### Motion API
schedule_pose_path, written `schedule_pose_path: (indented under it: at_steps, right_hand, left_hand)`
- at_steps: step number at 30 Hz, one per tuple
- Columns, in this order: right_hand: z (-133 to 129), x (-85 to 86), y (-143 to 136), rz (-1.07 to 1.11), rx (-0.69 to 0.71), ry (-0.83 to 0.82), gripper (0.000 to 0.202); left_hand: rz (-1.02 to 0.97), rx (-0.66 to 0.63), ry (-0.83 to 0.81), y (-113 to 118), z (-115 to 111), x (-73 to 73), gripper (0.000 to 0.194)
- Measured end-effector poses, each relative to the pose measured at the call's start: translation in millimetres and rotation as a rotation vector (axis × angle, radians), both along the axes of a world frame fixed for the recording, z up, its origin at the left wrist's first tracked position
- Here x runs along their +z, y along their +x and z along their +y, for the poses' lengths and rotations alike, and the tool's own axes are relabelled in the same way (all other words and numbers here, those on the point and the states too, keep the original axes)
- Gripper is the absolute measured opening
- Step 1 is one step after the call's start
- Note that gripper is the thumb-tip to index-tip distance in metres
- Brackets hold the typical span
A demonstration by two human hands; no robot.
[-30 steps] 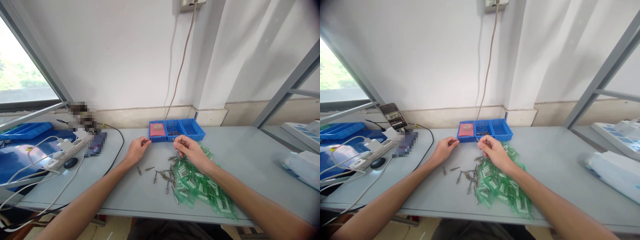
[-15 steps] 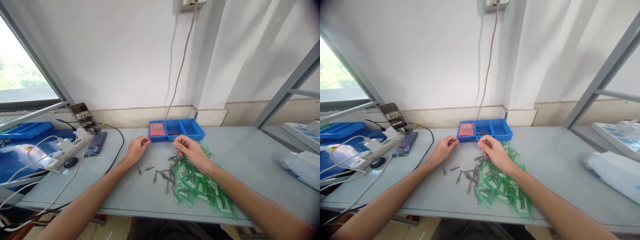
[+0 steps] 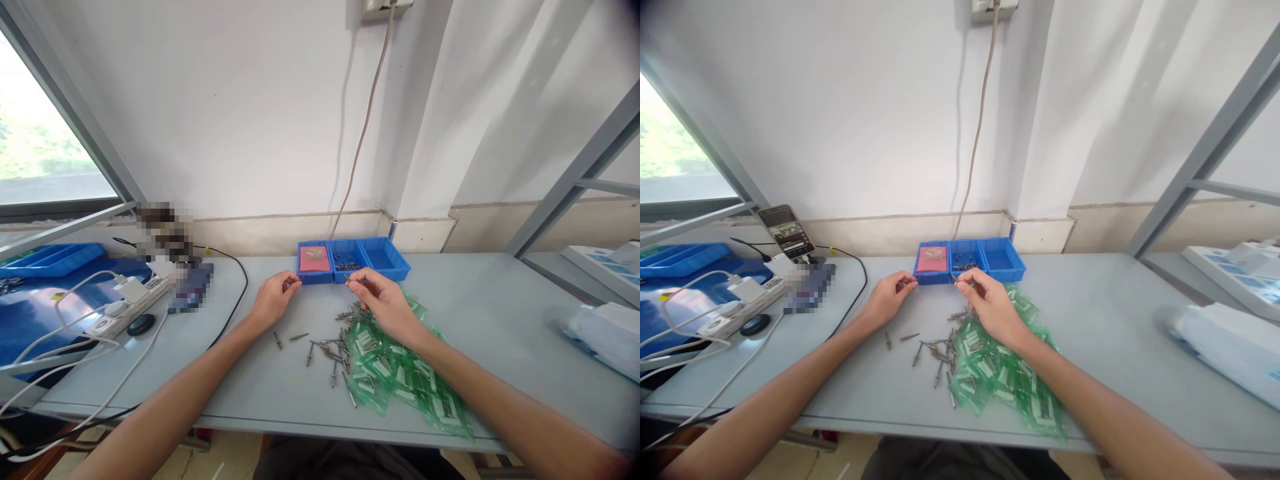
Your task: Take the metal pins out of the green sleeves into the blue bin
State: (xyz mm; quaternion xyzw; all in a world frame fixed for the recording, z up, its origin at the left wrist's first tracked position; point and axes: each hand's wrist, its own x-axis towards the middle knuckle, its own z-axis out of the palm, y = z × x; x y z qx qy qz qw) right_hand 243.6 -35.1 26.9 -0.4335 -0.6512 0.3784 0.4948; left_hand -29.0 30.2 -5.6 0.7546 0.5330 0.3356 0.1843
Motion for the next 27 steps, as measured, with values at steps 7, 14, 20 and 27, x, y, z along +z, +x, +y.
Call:
schedule_pose_path:
  at_steps: [7, 14, 20, 27]
  right_hand:
    - [-6.0, -0.5, -1.0, -0.243, -0.062, 0.217, 0.021]
    - [-8.4, 0.1, -1.1, -0.302, -0.093, 0.255, 0.006]
    - [-7.5, -1.2, -0.5, -0.295, -0.101, 0.258, 0.007]
    - [-7.2, 0.0, -0.3, -0.251, -0.11, 0.226, 0.012]
  left_hand:
    - [-0.023, 0.001, -0.019, -0.4, 0.6, -2.2, 0.021]
    - [-0.043, 0.003, -0.026, -0.2, -0.5, -2.2, 0.022]
    - [-0.016, 0.019, -0.019, 0.6, -2.2, -0.2, 0.022]
    - [0.018, 0.058, -0.006, 1.4, -2.3, 1.0, 0.022]
